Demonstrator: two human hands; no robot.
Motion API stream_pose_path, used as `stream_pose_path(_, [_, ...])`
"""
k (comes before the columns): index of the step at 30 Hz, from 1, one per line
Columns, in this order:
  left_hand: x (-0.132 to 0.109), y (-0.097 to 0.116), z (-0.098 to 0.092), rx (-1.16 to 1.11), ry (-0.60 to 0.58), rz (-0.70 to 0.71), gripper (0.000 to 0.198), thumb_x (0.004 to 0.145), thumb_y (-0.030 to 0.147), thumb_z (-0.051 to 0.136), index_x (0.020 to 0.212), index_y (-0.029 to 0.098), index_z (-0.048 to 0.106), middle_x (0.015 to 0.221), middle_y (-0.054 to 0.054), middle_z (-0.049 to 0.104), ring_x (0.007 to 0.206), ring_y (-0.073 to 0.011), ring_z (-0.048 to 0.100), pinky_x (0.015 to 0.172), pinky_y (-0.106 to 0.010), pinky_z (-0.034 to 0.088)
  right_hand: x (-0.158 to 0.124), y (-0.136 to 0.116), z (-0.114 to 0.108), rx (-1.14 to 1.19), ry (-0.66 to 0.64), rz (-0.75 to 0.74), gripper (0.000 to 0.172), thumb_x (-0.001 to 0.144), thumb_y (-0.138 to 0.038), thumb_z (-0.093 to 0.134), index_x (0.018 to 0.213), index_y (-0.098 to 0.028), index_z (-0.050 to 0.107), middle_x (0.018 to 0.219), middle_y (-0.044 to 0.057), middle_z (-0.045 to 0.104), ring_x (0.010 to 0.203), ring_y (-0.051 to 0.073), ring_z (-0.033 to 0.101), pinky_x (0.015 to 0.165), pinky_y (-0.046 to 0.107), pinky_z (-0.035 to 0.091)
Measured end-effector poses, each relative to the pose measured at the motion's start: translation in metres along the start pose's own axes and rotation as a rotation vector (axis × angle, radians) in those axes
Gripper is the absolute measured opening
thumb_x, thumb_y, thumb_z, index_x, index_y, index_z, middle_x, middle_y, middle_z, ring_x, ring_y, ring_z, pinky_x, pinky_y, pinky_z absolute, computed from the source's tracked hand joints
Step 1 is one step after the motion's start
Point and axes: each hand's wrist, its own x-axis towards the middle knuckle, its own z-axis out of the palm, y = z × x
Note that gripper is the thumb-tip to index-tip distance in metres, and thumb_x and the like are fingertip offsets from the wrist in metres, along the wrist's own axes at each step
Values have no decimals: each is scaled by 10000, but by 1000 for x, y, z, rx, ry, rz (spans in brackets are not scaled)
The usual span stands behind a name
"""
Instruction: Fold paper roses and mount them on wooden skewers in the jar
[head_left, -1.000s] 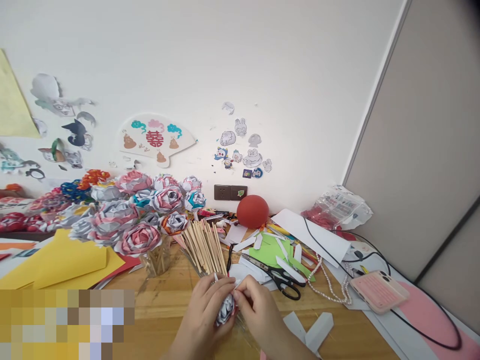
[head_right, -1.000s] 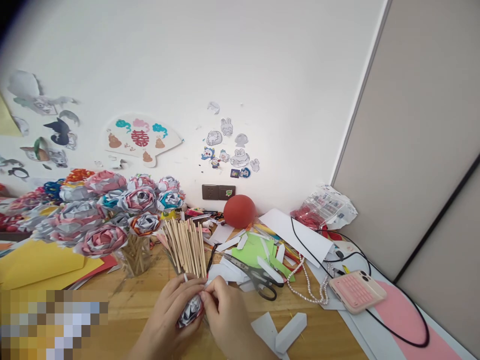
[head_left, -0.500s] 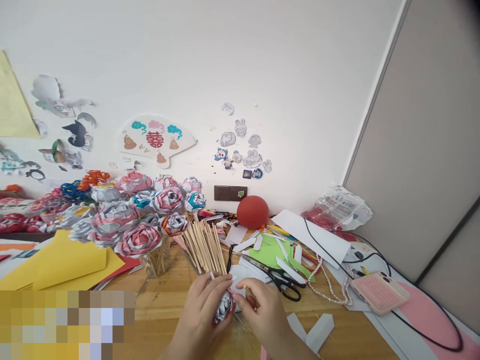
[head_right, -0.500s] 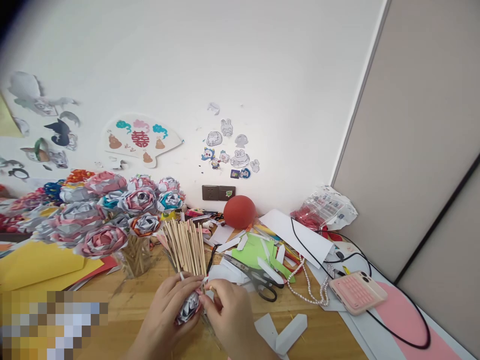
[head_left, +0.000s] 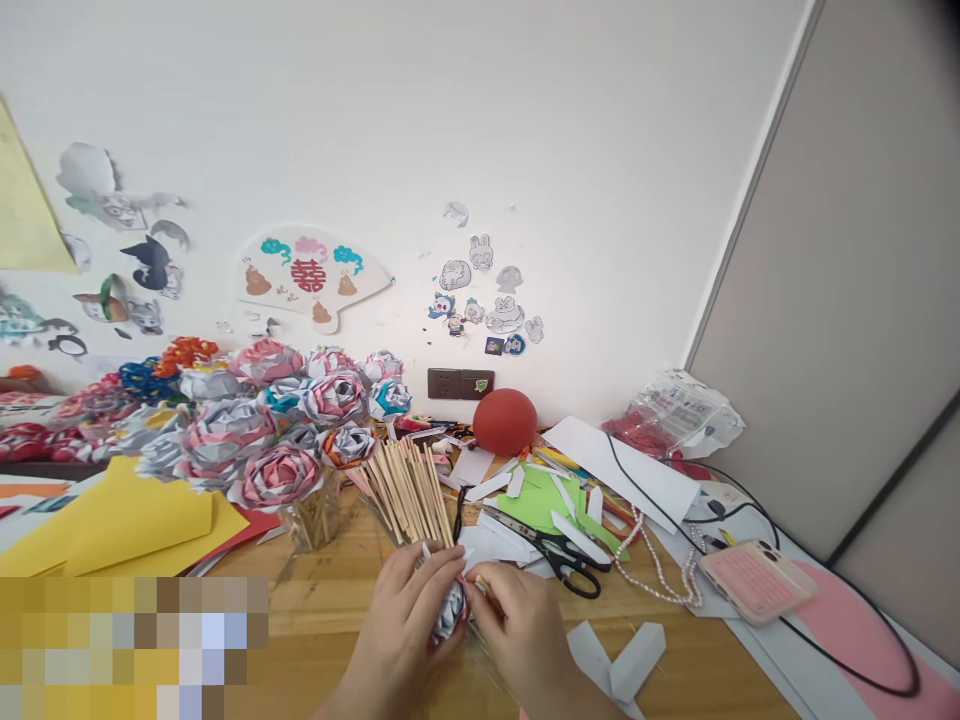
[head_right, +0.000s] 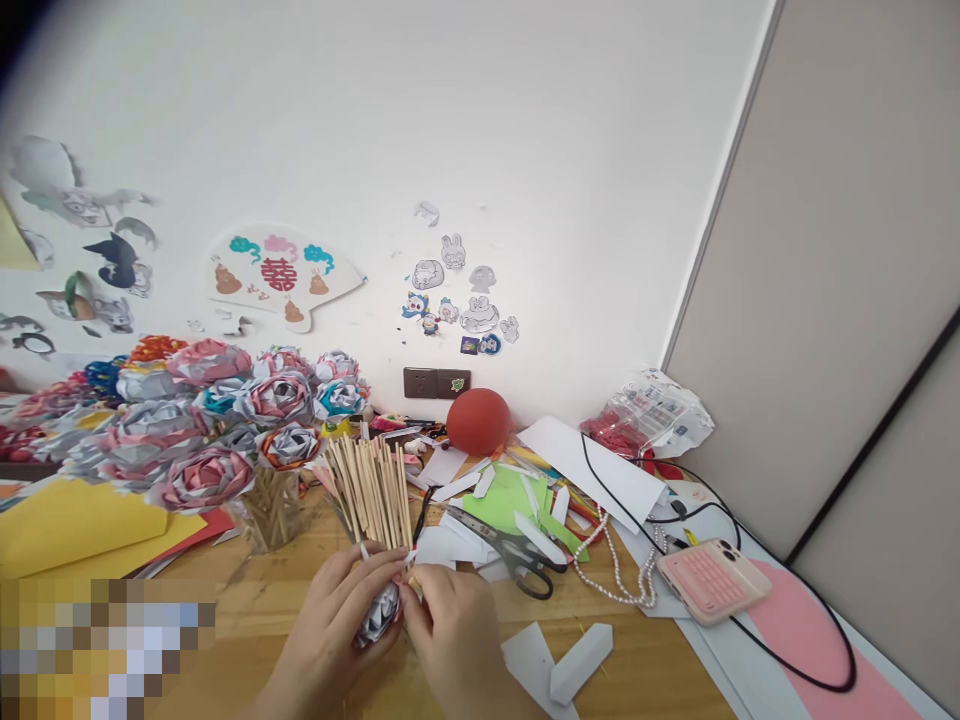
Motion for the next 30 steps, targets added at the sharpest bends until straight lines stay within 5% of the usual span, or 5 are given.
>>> stream_pose_path(7, [1,0,0,39,-3,18,280,731,122,564,1010,146,555,988,-94,679,918,-231,552,792,-372,460,2,-1,-2,-86,18,-84,360,941,-297,302,748,-179,584,589,13,627,515,133,576,512,227,368])
stream_pose_path(18, [-1,-1,1,71,14,53,302,745,143,567,1046,160,562,996,-91,688,923,-235,562,790,-366,450,3,1,-1,-64,-65,91,355,916,-379,339,697,-190,545,549,-12,590,484,125,552,465,212,332])
stream_pose_path(30, [-2,-3,3,91,-4,74,315,760,143,535,1075,148,550,1007,-106,686,924,-244,557,791,-390,452,1,1,4,-294,-19,-67,468,964,-327,176,731,-185,556,541,18,598,467,145,561,464,248,317])
